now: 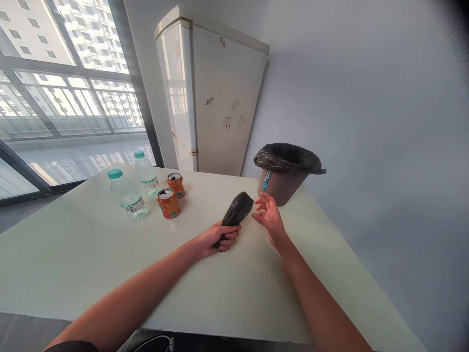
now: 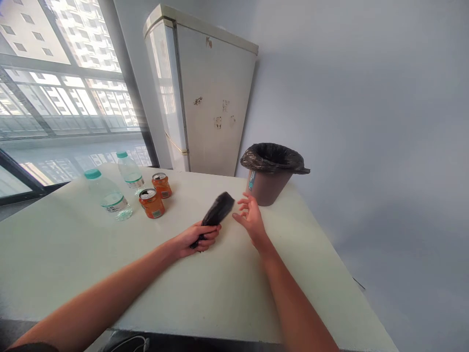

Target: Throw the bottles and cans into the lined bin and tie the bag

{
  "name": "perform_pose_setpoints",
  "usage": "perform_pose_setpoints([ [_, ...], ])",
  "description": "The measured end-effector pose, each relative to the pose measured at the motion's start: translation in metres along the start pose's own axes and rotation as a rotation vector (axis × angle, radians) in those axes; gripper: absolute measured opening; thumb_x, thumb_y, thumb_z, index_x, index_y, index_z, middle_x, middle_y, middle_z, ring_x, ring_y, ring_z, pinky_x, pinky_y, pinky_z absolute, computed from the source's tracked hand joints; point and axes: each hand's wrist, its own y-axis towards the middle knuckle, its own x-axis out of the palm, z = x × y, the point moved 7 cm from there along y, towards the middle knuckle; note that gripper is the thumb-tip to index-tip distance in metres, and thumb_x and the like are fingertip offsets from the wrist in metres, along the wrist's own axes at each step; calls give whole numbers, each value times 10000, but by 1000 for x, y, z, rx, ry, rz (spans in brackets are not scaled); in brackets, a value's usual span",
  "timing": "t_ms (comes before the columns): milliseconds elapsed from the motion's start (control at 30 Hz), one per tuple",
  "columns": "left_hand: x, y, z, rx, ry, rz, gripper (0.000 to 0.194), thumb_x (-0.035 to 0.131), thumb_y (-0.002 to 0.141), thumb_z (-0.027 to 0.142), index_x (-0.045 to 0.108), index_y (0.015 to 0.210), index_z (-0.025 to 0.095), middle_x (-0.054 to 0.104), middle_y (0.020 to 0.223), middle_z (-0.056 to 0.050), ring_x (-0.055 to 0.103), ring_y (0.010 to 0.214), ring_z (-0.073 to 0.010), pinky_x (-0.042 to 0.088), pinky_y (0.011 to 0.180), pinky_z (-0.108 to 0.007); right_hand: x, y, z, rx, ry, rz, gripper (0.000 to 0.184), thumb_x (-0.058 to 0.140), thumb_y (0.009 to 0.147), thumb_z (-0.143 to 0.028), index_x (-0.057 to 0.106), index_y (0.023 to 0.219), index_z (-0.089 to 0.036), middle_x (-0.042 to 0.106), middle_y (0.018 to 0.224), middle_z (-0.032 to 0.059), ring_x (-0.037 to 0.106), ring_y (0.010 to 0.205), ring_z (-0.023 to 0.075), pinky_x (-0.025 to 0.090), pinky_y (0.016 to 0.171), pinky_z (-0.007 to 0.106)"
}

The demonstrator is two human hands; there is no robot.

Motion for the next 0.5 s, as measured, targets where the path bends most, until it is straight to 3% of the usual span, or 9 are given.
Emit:
perform_pose_setpoints([
  [33, -2, 1, 3, 60, -18, 33, 286, 747, 892, 362, 540, 966, 179, 290, 683, 90, 220, 479, -37, 144, 393, -166, 5, -2, 1, 66, 98, -42, 742, 855, 775, -409, 537, 1444, -370, 608, 1317, 50, 551, 1105, 216, 481, 899, 340],
  [100, -1, 2, 5, 121, 0, 55, 298, 737, 904, 393, 534, 947, 179, 316, 690, 86, 242, 482, -36, 159, 402, -174, 25, -12, 2, 204, 250, -196, 685, 792, 836, -516, 549, 1450, -333, 584, 1441, 79, 535, 1262, 251, 482, 999, 389],
  [167, 5, 1, -1, 85, 87, 37, 345, 726, 914, 441, 507, 860, 180, 346, 676, 79, 275, 475, -35, 184, 409, -187, 54, -29, 1, 321, 337, -402, 643, 751, 850, -620, 634, 1365, -254, 601, 1443, 125, 550, 1307, 294, 481, 1044, 439],
  [233, 11, 0, -11, 13, 196, 11, 424, 731, 904, 480, 456, 768, 188, 372, 646, 71, 310, 467, -38, 218, 418, -203, 80, -47, 3, 415, 356, -531, 604, 777, 836, -616, 687, 1276, -212, 630, 1408, 148, 581, 1300, 317, 490, 1050, 459],
  [333, 18, -3, -22, -106, 292, -64, 487, 762, 878, 493, 415, 708, 196, 370, 611, 68, 326, 465, -44, 224, 419, -214, 97, -60, 11, 545, 396, -443, 347, 806, 860, -486, 704, 1046, -211, 707, 1268, 119, 646, 1206, 278, 510, 1020, 418],
  [400, 22, -6, -26, -188, 285, -130, 500, 779, 866, 497, 410, 711, 197, 352, 615, 72, 321, 473, -45, 204, 411, -208, 98, -58, 11, 551, 485, -333, 283, 794, 882, -458, 655, 942, -219, 742, 1027, 67, 685, 1024, 220, 518, 990, 384],
  [500, 26, -8, -25, -248, 231, -204, 469, 788, 864, 511, 450, 776, 197, 343, 655, 72, 309, 493, -49, 180, 396, -196, 90, -48, 3, 446, 624, -249, 291, 783, 899, -464, 605, 915, -235, 555, 675, -55, 557, 647, 117, 540, 850, 325],
])
